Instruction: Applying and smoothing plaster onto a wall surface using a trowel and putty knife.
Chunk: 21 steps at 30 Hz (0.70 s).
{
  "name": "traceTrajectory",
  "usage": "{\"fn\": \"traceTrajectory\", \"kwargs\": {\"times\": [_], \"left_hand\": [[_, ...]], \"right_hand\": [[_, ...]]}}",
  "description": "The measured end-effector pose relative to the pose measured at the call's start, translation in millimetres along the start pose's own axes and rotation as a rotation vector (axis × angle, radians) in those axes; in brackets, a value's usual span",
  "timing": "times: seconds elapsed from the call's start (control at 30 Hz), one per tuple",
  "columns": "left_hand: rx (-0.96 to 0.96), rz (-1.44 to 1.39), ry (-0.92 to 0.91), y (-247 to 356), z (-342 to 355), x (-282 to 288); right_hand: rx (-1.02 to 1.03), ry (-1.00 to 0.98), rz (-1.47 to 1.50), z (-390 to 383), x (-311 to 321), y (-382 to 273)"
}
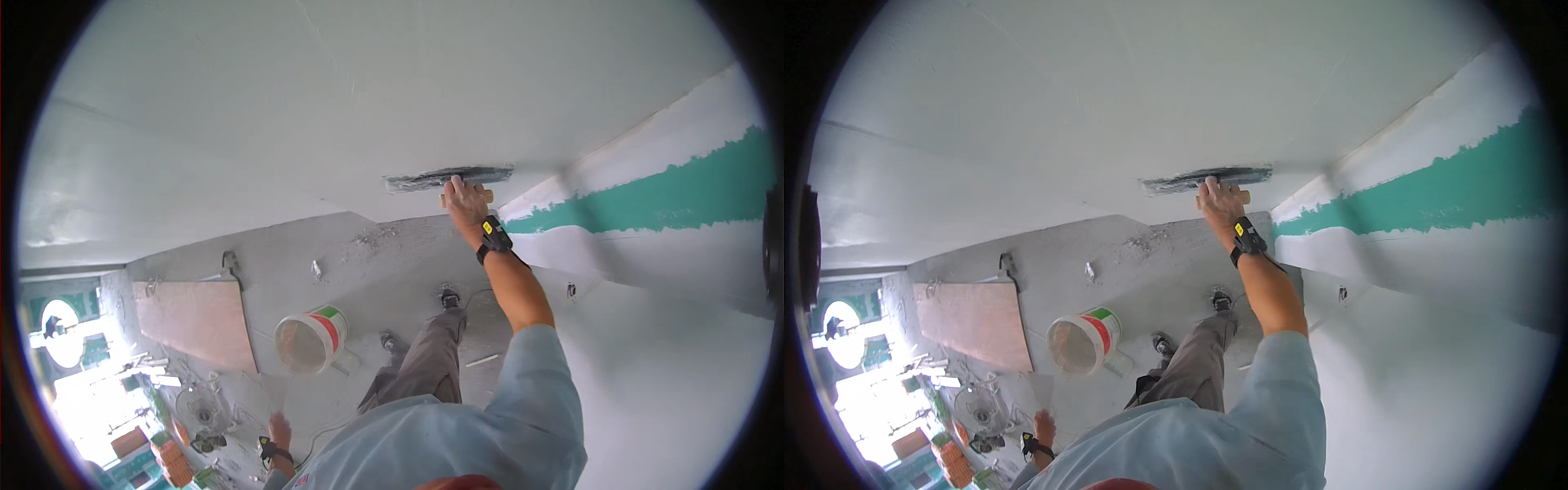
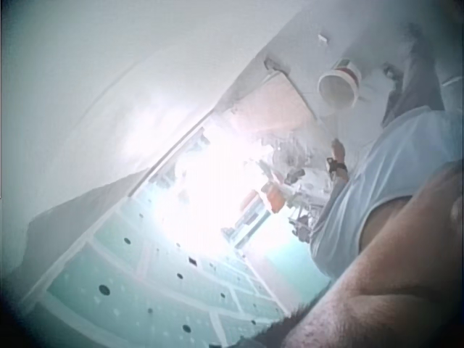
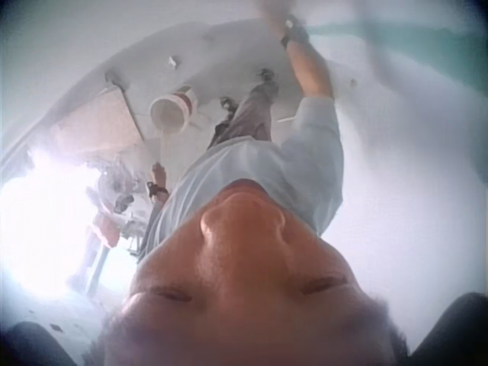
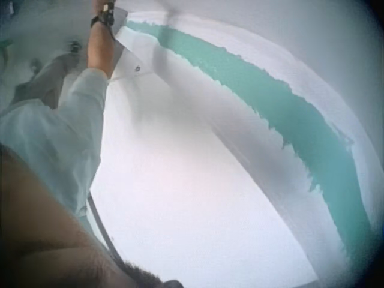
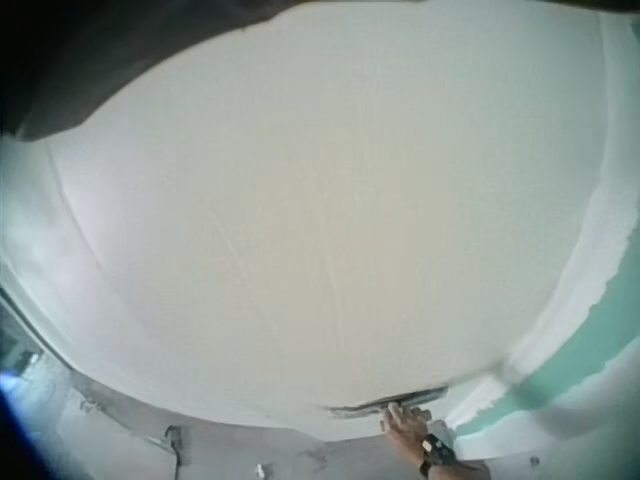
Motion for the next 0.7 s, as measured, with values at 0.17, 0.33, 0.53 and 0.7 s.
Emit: {"fn": "traceTrajectory", "kwargs": {"times": [0.17, 0.33, 0.53, 0.7], "left_hand": [[0.358, -0.484, -0.137, 116, -23, -69], [0.369, 0.011, 0.005, 127, -52, -102], [-0.357, 0.692, -0.015, 162, -67, -117], [-0.189, 0.841, 0.047, 100, -86, -102]], "right_hand": [[-0.159, -0.125, 0.047, -56, -80, 17], [-1.199, -0.324, 1.553, -141, -78, -8], [-1.33, 0.554, 2.689, -110, -132, -9], [-1.408, 0.616, 2.737, -72, -164, -7]]}}
Point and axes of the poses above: each hand's wrist, its own z-axis towards the middle knuckle, its own x-axis out of the back of the hand, y = z × x, the point moved 3 cm from there along z, towards the middle knuckle, and after that the axes turned 2 degrees about x, right-handed, at the moved point
